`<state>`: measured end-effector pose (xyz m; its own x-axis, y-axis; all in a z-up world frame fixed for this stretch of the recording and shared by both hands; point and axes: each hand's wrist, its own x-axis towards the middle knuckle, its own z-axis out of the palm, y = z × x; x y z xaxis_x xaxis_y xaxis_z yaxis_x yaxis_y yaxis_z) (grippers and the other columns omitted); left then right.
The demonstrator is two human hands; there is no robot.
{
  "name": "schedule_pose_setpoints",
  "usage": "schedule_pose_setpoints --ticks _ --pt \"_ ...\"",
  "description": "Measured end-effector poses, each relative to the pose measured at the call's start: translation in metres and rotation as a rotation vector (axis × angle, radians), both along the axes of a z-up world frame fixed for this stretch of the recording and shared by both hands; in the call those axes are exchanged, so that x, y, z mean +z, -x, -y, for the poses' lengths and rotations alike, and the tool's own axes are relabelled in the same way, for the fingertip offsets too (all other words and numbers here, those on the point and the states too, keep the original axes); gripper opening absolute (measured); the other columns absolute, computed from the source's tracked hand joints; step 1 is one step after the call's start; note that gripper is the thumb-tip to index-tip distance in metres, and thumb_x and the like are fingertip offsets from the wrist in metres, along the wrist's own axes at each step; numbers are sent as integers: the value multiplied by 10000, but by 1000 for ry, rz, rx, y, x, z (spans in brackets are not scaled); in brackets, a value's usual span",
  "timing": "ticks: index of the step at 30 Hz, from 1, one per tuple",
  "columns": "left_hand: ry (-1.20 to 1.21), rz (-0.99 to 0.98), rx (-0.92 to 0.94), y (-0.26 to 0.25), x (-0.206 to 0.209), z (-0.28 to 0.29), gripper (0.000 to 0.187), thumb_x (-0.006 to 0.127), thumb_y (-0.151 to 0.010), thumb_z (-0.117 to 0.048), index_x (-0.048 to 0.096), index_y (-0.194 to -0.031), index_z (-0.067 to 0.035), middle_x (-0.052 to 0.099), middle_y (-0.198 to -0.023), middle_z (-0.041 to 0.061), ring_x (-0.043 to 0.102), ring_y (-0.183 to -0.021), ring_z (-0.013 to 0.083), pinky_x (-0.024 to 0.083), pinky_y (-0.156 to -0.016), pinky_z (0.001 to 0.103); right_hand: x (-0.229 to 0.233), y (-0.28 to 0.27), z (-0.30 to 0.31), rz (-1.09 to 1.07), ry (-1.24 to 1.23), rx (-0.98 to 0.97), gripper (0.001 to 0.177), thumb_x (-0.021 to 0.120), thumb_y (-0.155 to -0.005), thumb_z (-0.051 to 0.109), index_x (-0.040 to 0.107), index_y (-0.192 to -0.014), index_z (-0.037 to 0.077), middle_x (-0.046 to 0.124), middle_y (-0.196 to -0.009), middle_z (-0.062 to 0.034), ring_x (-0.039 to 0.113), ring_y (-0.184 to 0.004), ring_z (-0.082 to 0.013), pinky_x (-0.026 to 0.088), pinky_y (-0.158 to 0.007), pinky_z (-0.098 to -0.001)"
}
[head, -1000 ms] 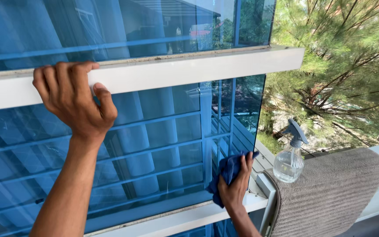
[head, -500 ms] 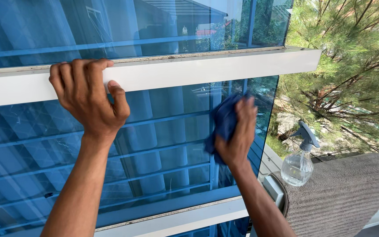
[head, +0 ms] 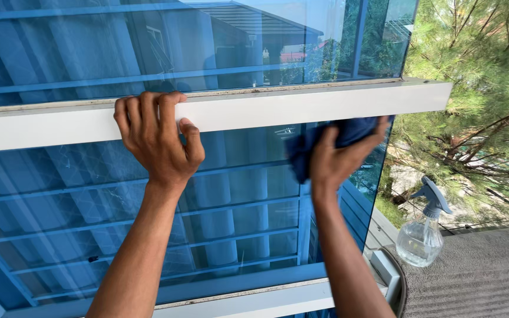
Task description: The person wipes the exterior surface of a white-framed window using a blue cloth. They hold the frame with one hand and scrub the glass with the other, moving across different sections of the window pane.
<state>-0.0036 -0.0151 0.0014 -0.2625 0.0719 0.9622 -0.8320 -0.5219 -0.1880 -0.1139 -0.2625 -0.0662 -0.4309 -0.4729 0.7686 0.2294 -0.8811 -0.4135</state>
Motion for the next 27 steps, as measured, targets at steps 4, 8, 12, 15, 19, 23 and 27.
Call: schedule_pose_setpoints --ticks 4,8,12,15,19,23,27 --pt "-13 2 -1 -2 -2 -1 268 476 -924 -230 671 -1020 -74 582 -949 117 531 -954 300 403 -1097 528 -29 -1 -46 -298 348 -67 791 701 -822 42 363 -1537 8 286 -1661 -279 217 -1602 -453 144 -1343 -544" --pt "-66 19 -15 -1 -3 -8 264 487 -979 -235 670 -1049 -58 599 -992 115 536 -986 300 398 -1105 514 -43 24 -28 -620 571 -119 782 814 -645 117 553 -1381 86 398 -1563 -255 311 -1507 -437 149 -1251 -615" --pt "-65 34 -15 3 -1 -9 250 500 -982 -216 669 -1085 -62 604 -1008 124 547 -996 301 390 -1091 512 -39 45 13 -427 406 -202 685 745 -741 -2 551 -1394 70 425 -1601 -256 324 -1556 -438 158 -1306 -603" --pt "-61 -2 -45 10 0 -8 274 517 -928 -210 664 -1088 -43 595 -1019 141 535 -999 323 389 -1088 507 -27 40 26 -245 198 -161 583 705 -836 -46 565 -1391 69 453 -1628 -228 367 -1578 -426 218 -1339 -545" --pt "-52 -11 -57 16 3 -8 281 511 -895 -199 662 -1068 -37 597 -1005 142 532 -972 319 392 -1072 510 -12 12 10 74 14 42 550 661 -906 -56 545 -1433 47 365 -1678 -258 325 -1601 -443 260 -1334 -533" --pt "-53 -14 -68 18 5 -8 279 502 -894 -199 667 -1055 -41 611 -1001 132 543 -963 314 394 -1050 506 -10 -32 -56 11 83 11 673 683 -872 -26 426 -1494 0 393 -1640 -257 333 -1573 -431 180 -1330 -554" --pt "-82 -28 -61 16 2 -11 295 485 -949 -222 672 -1086 -39 627 -1038 129 553 -989 318 393 -1054 499 -32 -48 -133 -295 375 40 702 742 -701 12 564 -1377 66 391 -1595 -278 332 -1542 -449 228 -1293 -568"
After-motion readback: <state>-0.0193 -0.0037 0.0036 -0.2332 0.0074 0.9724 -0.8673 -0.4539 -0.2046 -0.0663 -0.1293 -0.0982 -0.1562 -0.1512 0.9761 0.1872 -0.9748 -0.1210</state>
